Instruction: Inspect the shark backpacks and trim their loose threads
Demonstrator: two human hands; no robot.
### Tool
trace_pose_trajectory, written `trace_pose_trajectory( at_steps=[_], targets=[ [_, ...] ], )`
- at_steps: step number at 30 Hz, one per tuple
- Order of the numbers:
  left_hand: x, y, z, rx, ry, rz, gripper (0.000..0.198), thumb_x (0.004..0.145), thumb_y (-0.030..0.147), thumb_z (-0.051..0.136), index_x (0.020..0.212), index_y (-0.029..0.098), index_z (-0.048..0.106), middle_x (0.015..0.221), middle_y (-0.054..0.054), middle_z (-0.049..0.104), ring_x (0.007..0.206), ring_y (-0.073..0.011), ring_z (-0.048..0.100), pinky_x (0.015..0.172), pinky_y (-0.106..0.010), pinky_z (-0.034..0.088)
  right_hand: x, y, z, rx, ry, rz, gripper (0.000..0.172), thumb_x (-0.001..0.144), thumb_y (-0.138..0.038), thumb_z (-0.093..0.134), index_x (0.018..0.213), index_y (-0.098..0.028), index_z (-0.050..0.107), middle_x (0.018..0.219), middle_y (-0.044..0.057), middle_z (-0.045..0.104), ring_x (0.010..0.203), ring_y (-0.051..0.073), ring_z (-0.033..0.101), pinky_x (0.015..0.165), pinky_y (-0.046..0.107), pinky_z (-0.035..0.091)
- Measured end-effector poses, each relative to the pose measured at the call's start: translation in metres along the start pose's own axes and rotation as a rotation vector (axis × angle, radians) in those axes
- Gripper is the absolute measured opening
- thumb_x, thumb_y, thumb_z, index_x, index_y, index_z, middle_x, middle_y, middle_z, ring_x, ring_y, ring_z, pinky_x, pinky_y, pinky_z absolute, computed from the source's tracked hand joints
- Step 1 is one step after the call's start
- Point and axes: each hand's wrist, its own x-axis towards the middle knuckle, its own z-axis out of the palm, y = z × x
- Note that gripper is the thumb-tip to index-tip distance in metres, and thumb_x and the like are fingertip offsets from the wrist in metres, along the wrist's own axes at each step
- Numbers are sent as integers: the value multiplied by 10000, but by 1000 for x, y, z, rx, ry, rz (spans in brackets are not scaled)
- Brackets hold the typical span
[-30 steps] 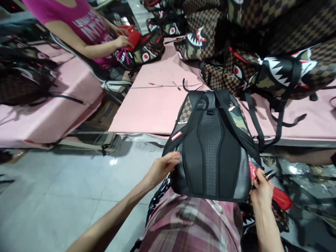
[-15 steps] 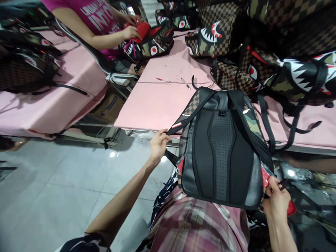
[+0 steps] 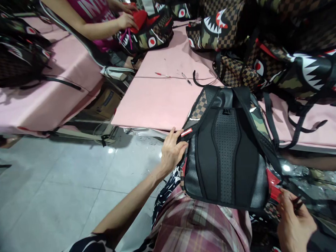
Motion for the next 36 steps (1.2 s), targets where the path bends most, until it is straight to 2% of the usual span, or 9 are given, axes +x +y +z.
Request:
trace_pose_trajectory(
  at_steps=[3,7,13,18,23,25,28,33,36],
  targets=[
    [-2,15,2,56,-61,-31,177,840,295,562,900,144,633,1346,-132,463,1325,-347,277,1001,-543,324,-10,-16,11,-26,-21,-40,344,604,-407,741,862,-187,681,726,-1,596,578,120,481,512,251,391],
    [0,25,10,97,-146,-102,104,810,229,603,877,153,628,1403,-104,410,1335,-356,258,992,-570,307,-17,-36,43,-116,-197,-222,305,665,-425,679,840,-176,677,809,33,644,703,159,551,686,293,435],
    [-1,27,16,138,-130,-141,137,843,128,507,815,169,635,1400,-53,422,1342,-335,244,1000,-572,295,-40,-65,102,-242,-592,-567,261,816,-428,531,816,-199,657,750,24,638,667,152,566,625,258,427],
    [1,21,15,21,-110,-109,213,820,64,439,735,153,613,1384,-68,428,1359,-295,210,1053,-530,254,-55,-65,135,-261,-813,-768,195,860,-309,474,866,-212,643,769,28,642,676,159,597,630,259,432],
    [4,-11,13,-414,-69,-356,153,740,93,498,616,152,565,1163,-88,548,1127,-226,491,971,-383,394,-55,-62,147,-425,-770,-767,203,838,-334,528,984,-248,640,933,29,695,810,210,649,693,295,460],
    [1,-20,7,-433,-34,-423,191,773,132,470,601,149,549,1027,-92,580,966,-196,559,863,-342,457,-53,-62,149,-444,-763,-710,253,819,-372,561,1040,-266,623,955,21,700,831,220,654,707,307,467],
    [-12,-18,-5,-400,45,-454,228,843,202,426,685,158,585,960,-83,582,941,-191,546,859,-333,446,-50,-59,151,-416,-778,-602,290,812,-399,565,1070,-272,608,931,16,706,809,213,658,725,314,473],
    [-27,10,-6,-220,-232,-192,193,883,255,461,903,215,649,962,-51,628,947,-171,572,860,-279,430,-48,-52,152,-392,-764,-533,284,808,-397,561,1051,-265,624,919,26,710,838,223,655,759,333,473],
    [-19,21,2,-43,-273,-282,233,875,340,499,973,179,636,940,-93,626,878,-221,598,762,-324,454,-50,-51,151,-382,-765,-550,267,816,-393,550,1044,-277,629,947,24,709,861,225,656,778,340,474]
  ],
)
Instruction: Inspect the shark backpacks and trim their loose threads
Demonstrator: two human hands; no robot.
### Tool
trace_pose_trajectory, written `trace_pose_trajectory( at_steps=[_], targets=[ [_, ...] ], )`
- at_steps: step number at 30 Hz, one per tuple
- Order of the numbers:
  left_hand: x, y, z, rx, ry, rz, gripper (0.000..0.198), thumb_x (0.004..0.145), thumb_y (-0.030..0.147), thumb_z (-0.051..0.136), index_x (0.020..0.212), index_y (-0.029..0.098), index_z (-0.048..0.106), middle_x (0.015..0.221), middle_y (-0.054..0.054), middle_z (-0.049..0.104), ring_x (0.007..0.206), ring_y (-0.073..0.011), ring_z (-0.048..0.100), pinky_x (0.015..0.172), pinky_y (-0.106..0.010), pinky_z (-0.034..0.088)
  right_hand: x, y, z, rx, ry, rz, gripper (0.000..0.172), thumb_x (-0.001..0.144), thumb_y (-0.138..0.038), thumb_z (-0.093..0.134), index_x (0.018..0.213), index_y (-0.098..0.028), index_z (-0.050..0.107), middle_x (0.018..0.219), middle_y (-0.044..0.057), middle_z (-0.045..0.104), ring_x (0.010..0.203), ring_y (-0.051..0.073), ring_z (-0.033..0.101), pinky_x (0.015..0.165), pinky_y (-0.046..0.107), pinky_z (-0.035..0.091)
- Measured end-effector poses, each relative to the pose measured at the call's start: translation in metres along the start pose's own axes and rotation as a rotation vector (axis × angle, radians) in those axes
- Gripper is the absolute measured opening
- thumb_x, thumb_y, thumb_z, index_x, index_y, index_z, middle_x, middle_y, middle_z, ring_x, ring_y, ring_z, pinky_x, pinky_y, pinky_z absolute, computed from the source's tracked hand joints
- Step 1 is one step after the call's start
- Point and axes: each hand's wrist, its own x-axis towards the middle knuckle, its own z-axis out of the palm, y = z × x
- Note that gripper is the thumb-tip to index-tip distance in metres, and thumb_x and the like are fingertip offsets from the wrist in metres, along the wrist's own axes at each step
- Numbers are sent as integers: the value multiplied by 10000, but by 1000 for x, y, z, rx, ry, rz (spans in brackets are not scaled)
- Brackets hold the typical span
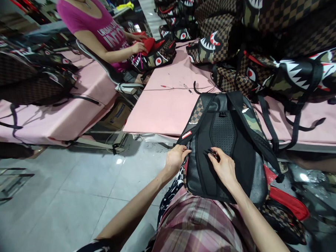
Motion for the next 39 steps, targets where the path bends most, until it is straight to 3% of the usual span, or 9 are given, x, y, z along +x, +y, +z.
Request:
trace_pose_trajectory(
  at_steps=[8,13,17,21,23,26,30,34,39],
  targets=[
    [17,25,4,190,-79,-158,246,913,277,402,983,169,611,1035,-119,569,926,-281,601,725,-380,444,-3,-1,1,-102,-25,-10,274,846,-371,509,1054,-249,639,1006,44,704,921,249,653,780,351,479],
    [23,11,-3,97,-103,-202,214,884,201,406,899,158,615,968,-101,608,844,-232,628,715,-328,435,-3,0,0,-97,-30,-19,289,856,-368,479,1066,-243,634,1027,34,700,935,233,653,790,338,483],
    [32,-8,-12,-40,-170,-211,160,844,196,472,775,164,612,730,-22,645,731,-159,632,642,-228,432,-2,0,-1,-109,-40,-11,292,855,-365,476,1067,-241,635,1023,32,703,931,234,655,775,337,489],
    [29,-9,-12,-105,-144,-231,270,913,215,347,905,158,611,692,-9,648,640,-121,615,600,-201,431,-1,0,0,-112,-35,-1,287,857,-360,480,1072,-244,632,1010,27,706,921,237,658,766,336,489],
    [23,-1,-9,-81,-84,-240,325,935,230,294,936,155,609,807,-48,654,734,-143,624,667,-231,440,-1,0,-1,-104,-43,0,282,857,-349,484,1071,-240,631,1009,28,706,924,235,658,774,333,487],
    [16,18,-3,-13,-18,-255,252,890,339,456,916,141,611,986,-116,610,908,-236,603,767,-310,429,-2,0,-1,-114,-48,3,281,858,-350,486,1070,-238,633,1003,30,708,924,236,658,766,329,487],
    [16,32,2,-20,-9,-302,158,830,276,557,864,126,596,1006,-144,574,927,-291,594,778,-359,416,-3,0,-1,-124,-46,-5,281,860,-352,483,1064,-234,637,1005,33,707,914,238,660,754,330,488],
    [20,23,-4,-150,-4,-306,149,847,216,493,741,152,576,863,-97,609,838,-232,612,731,-310,413,-3,2,-1,-124,-47,-19,269,861,-342,487,1060,-239,635,1009,24,707,919,239,659,746,331,491],
    [29,9,-3,-477,-63,-347,173,825,221,461,679,162,531,596,-7,595,505,-110,561,521,-209,385,-3,2,-1,-140,-38,-40,245,863,-335,490,1047,-253,627,1012,17,704,928,228,656,749,322,488]
  ],
)
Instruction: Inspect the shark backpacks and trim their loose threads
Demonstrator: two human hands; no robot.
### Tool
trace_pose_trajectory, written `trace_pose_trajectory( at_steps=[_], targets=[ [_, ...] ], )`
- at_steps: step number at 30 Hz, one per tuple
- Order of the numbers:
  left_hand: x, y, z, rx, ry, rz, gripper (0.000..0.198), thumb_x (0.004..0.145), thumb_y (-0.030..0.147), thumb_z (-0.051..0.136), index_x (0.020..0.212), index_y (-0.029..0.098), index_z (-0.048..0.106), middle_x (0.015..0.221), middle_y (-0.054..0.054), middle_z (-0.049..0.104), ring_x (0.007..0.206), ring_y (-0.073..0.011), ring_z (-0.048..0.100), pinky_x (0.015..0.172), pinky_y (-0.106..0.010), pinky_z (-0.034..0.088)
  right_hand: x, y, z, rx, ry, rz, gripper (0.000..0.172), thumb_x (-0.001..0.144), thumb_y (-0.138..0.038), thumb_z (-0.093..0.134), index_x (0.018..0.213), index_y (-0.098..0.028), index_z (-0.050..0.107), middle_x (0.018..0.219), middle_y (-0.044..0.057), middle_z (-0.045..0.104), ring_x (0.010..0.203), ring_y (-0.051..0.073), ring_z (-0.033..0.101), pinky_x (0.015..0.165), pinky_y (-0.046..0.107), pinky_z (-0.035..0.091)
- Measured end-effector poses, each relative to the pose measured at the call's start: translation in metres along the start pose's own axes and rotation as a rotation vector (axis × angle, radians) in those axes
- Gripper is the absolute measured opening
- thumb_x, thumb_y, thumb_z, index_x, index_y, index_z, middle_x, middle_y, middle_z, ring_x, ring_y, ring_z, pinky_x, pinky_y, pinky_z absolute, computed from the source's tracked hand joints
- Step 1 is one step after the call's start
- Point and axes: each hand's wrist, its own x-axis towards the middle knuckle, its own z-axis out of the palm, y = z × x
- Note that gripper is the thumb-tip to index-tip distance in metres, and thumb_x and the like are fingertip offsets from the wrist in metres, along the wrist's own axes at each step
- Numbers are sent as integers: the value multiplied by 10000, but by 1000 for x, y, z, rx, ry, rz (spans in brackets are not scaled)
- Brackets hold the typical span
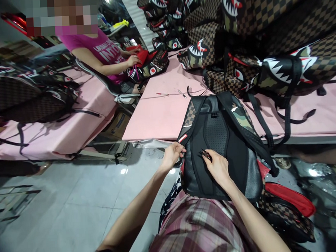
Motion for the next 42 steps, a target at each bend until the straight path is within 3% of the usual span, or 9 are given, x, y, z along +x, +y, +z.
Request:
trace_pose_trajectory(
  at_steps=[5,11,14,21,42],
  targets=[
    [7,-2,3,-320,-69,-15,179,760,290,499,638,160,481,531,20,540,411,-65,478,406,-163,314,-1,-4,-7,-45,22,-44,373,861,-368,496,1203,-218,496,949,36,695,817,219,663,660,305,473],
    [9,-6,-4,-541,-78,-17,188,647,293,566,581,163,446,500,35,490,396,-43,432,378,-146,251,23,-19,-2,-240,45,-298,163,857,-287,549,981,-224,633,940,41,650,887,195,571,725,283,407],
    [10,-8,-3,-600,-70,-24,192,631,287,572,575,166,435,486,43,478,377,-36,410,368,-146,229,40,-31,9,-362,10,-326,140,849,-277,565,930,-237,672,913,45,634,872,196,529,709,297,372],
    [9,-10,0,-632,-62,11,195,646,304,607,594,148,502,489,37,509,391,-38,433,380,-149,239,51,-47,19,-450,-28,-373,153,861,-247,540,897,-227,687,908,54,616,879,211,489,703,321,321],
    [6,-5,8,-536,-69,59,222,651,345,606,594,153,510,481,36,513,403,-50,423,419,-177,288,51,-51,22,-421,-62,-366,205,870,-202,480,883,-215,685,893,69,616,873,221,490,712,338,329]
  ],
)
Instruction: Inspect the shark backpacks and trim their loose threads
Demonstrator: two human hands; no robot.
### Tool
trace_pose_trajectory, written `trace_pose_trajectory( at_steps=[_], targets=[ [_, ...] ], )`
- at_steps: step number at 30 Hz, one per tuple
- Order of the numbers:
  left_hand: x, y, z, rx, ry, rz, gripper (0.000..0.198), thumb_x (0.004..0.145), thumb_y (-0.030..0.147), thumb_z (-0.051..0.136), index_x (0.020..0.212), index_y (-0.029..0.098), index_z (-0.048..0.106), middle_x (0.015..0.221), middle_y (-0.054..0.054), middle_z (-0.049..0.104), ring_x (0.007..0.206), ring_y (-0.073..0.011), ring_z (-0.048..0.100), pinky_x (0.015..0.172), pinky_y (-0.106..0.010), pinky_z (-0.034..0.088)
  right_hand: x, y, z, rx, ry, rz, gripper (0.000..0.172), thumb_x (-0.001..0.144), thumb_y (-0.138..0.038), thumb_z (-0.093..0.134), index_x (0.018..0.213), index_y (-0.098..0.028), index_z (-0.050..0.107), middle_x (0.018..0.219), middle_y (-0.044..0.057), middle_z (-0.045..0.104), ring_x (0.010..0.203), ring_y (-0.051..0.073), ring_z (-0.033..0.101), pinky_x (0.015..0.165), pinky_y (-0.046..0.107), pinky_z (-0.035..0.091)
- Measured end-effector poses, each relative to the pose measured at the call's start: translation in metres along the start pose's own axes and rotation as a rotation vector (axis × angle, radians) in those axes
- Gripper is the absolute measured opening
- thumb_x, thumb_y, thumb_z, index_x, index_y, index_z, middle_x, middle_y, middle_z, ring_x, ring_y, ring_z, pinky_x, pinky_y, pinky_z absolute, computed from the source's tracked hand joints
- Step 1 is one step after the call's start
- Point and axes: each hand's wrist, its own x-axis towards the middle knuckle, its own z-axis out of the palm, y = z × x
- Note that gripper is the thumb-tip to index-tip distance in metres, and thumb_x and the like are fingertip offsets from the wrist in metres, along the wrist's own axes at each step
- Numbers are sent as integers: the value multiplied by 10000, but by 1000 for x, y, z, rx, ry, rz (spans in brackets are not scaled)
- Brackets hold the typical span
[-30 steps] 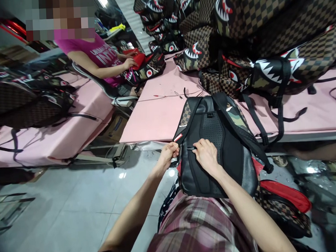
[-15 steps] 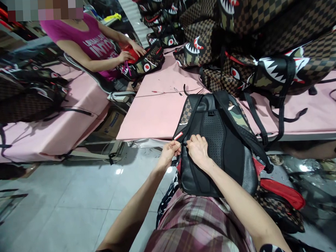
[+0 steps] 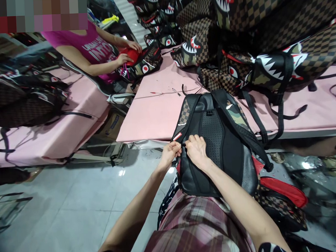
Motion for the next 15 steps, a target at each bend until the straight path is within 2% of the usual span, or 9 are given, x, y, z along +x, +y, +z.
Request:
trace_pose_trajectory(
  at_steps=[3,5,8,10,11,12,13,15],
  targets=[
    [-2,2,6,12,-22,0,244,662,370,607,598,158,503,486,35,514,406,-53,422,429,-181,303,1,-2,1,13,7,4,212,864,-178,474,862,-211,684,881,72,621,875,221,502,720,339,344],
    [-6,11,2,16,-64,-5,269,663,397,620,599,160,509,499,26,528,419,-61,442,439,-186,319,0,-1,1,12,14,17,229,866,-165,459,854,-206,684,870,73,626,876,220,518,724,336,358],
    [-11,35,-30,35,-192,-35,291,654,432,658,634,154,576,608,-42,622,560,-129,570,532,-227,419,-8,12,-3,94,51,103,204,870,-215,481,928,-205,677,918,66,641,867,208,555,728,318,396],
    [-9,48,-62,117,-224,-40,306,671,450,655,750,155,644,865,-113,685,858,-221,625,729,-302,481,-20,29,-10,282,96,197,199,856,-277,522,986,-213,659,965,49,654,850,187,588,736,297,429],
    [-7,50,-76,197,-149,-29,323,672,440,657,842,165,657,1034,-123,664,1034,-254,575,834,-333,463,-29,39,-14,395,126,243,214,845,-308,539,1004,-216,650,979,40,660,844,177,603,741,287,443],
    [-5,49,-86,264,-24,-21,350,657,422,670,901,172,650,1151,-120,621,1166,-273,491,913,-356,427,-37,51,-19,493,159,281,233,834,-339,551,1012,-218,642,986,34,664,844,172,613,749,281,454],
    [-3,44,-91,305,63,-21,381,649,403,677,950,173,637,1234,-116,572,1251,-280,405,968,-372,386,-47,63,-24,552,197,312,265,819,-375,563,1021,-219,635,991,32,665,854,172,617,761,282,461],
    [-1,26,-87,325,154,-41,397,629,372,687,963,166,622,1239,-117,566,1268,-283,383,998,-382,356,-67,89,-36,553,309,382,381,769,-462,598,1062,-218,618,1009,43,657,876,186,617,780,296,467]
  ],
)
